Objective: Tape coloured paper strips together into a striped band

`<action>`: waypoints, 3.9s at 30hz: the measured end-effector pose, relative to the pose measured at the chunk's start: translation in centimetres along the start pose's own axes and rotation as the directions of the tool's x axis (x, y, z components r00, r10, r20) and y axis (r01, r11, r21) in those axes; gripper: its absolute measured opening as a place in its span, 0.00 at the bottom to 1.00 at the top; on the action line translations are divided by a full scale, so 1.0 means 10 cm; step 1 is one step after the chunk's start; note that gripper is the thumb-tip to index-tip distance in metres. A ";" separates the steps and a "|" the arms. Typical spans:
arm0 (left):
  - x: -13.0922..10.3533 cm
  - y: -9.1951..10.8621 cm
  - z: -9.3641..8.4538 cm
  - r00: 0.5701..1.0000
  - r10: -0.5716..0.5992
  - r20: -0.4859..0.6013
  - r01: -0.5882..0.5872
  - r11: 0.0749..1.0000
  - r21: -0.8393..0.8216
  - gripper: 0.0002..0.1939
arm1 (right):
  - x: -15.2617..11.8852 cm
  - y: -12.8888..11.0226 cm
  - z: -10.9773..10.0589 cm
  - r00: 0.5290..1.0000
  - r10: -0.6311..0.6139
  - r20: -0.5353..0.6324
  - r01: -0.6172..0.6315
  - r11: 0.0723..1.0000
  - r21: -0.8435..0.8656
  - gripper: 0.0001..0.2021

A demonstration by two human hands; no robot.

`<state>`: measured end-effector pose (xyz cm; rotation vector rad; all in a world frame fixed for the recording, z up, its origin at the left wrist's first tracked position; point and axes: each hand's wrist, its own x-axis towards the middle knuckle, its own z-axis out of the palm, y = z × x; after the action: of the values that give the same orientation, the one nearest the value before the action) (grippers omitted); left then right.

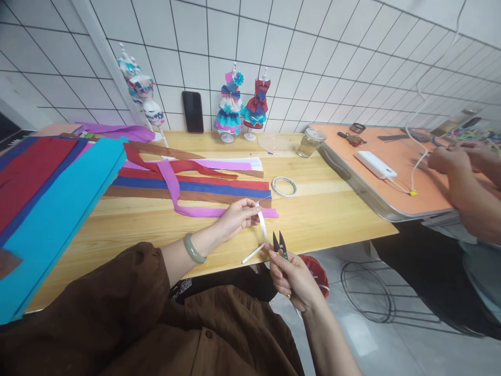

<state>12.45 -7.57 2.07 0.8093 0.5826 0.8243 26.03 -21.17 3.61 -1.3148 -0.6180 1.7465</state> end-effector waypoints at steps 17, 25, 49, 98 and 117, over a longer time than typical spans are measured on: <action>-0.02 0.02 0.00 1.000 -0.005 -0.001 0.005 0.999 0.044 0.12 | -0.21 0.03 0.03 0.901 -0.338 -0.272 0.236 0.908 -0.345 0.20; -0.04 0.03 0.00 1.000 0.001 0.020 -0.003 0.993 0.115 0.14 | -0.10 -0.03 0.14 0.933 -0.308 -0.188 0.176 0.843 -0.509 0.18; -0.03 0.02 0.00 0.997 -0.029 0.068 0.025 0.997 0.069 0.17 | 0.11 -0.02 0.17 0.923 -0.331 -0.197 0.221 0.873 -0.434 0.19; -0.07 0.04 0.03 0.997 -0.043 0.061 0.039 0.997 0.070 0.15 | 0.29 -0.06 0.20 0.878 -0.420 -0.230 0.303 0.859 -0.413 0.20; -0.04 0.00 0.00 0.995 -0.053 0.080 0.050 0.998 0.038 0.16 | 0.32 -0.04 0.16 0.868 -0.432 -0.244 0.293 0.843 -0.451 0.20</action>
<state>12.21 -7.86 2.13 0.8533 0.5456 0.7323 24.41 -18.11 2.80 -1.6030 -0.9917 1.0745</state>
